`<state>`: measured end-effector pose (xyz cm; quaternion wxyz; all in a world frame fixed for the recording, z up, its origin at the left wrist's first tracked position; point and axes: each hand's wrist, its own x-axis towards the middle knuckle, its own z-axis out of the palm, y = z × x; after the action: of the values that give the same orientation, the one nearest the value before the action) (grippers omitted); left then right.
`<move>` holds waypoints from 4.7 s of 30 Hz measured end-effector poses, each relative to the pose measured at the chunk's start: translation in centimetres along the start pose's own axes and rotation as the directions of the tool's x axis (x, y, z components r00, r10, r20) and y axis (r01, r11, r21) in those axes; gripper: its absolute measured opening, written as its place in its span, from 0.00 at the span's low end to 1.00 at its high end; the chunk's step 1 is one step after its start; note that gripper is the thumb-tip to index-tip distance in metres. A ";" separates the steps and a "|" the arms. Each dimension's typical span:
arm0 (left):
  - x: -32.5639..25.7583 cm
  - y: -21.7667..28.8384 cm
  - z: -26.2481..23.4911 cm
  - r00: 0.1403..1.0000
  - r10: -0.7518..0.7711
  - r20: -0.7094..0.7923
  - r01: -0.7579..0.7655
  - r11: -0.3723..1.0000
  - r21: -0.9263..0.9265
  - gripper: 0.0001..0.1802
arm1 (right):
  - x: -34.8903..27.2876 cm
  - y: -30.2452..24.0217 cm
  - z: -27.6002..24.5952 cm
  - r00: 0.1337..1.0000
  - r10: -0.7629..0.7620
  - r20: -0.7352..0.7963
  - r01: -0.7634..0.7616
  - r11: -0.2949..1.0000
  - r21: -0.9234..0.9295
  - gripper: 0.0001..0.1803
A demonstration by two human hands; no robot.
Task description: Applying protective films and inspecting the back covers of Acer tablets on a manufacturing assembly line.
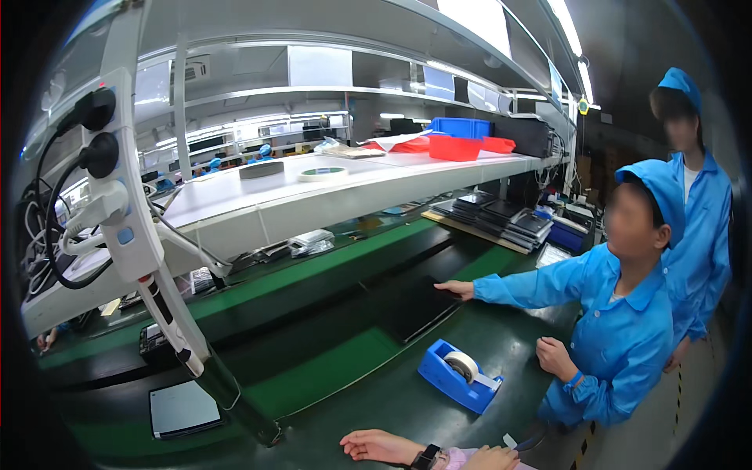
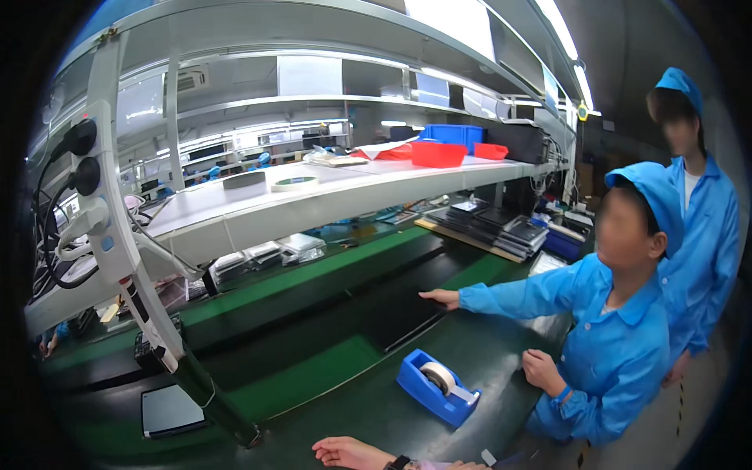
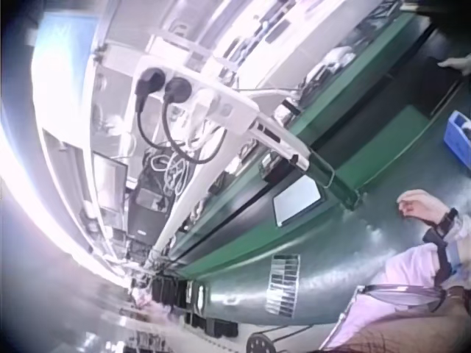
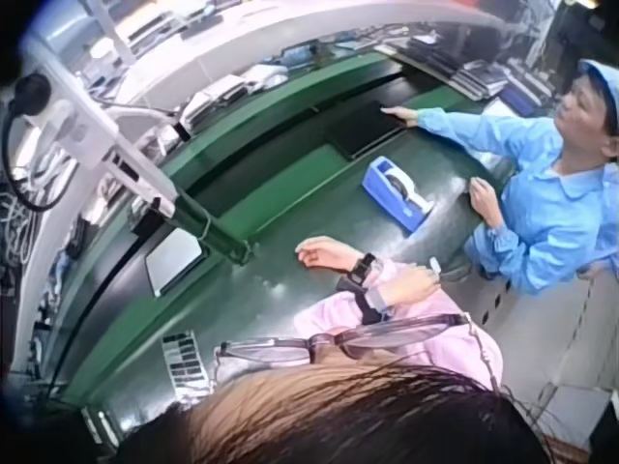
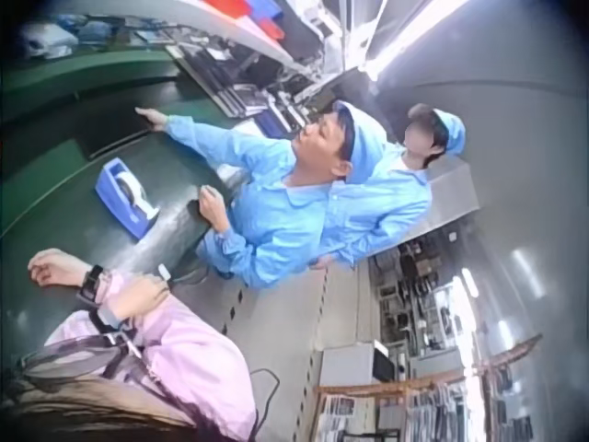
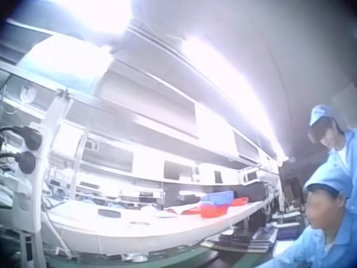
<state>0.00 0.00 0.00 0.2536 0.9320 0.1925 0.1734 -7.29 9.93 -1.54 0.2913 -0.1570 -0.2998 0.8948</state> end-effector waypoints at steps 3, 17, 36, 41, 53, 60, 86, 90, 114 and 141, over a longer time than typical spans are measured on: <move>-1.2 1.1 -5.2 0.976 0.205 -0.069 -0.214 0.967 -0.142 0.11 | -1.9 -0.2 -1.3 0.998 -0.036 -0.055 0.036 0.999 0.003 0.14; -3.9 -18.6 -16.7 0.700 -0.680 -0.217 0.094 0.389 -0.917 0.16 | -19.8 0.6 1.0 0.886 -0.303 -0.350 0.317 0.948 -0.019 0.07; 3.6 -32.4 -17.8 0.226 -0.961 -0.157 0.197 0.203 -0.959 0.16 | -19.9 1.3 -4.0 0.949 -0.291 -0.118 0.314 0.875 0.368 0.09; 4.1 -31.7 -18.8 0.164 -0.985 -0.061 0.086 0.076 -0.993 0.11 | -20.2 1.0 -4.1 0.950 -0.295 -0.100 0.312 0.891 0.329 0.11; 6.5 -32.2 -17.7 0.115 -0.934 -0.338 -0.179 0.315 -0.932 0.22 | -21.4 0.3 -1.9 0.943 -0.241 -0.228 0.271 0.956 0.113 0.08; 1.6 -30.6 -20.5 0.117 -0.916 -0.383 -0.278 0.340 -0.898 0.16 | -20.4 1.4 -2.7 0.940 -0.277 -0.198 0.324 0.907 0.269 0.08; -20.3 0.1 -9.3 0.267 -0.875 -0.405 0.245 0.468 -0.849 0.30 | -26.5 -11.4 9.7 0.622 -0.749 0.231 0.597 0.262 -0.759 0.10; -17.4 0.3 -10.6 0.370 -0.882 -0.292 0.269 0.402 -0.875 0.32 | -28.8 -11.8 16.3 -0.109 -0.842 0.529 0.676 -0.453 -0.581 0.12; -20.9 -10.8 -8.9 0.500 -0.621 -0.604 0.604 0.750 -0.271 0.37 | -27.4 -12.0 24.5 0.001 -0.525 0.851 0.448 -0.761 -0.470 0.07; -20.6 -11.4 -8.7 0.296 -0.805 -0.514 0.385 0.593 -0.707 0.28 | -19.0 -4.9 5.0 0.576 -0.817 0.037 -0.193 -0.180 -0.964 0.18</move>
<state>-24.63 3.40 -3.71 0.3929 0.5064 0.5821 0.5004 7.37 -0.86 7.42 0.4122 -0.5209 -0.7374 0.1223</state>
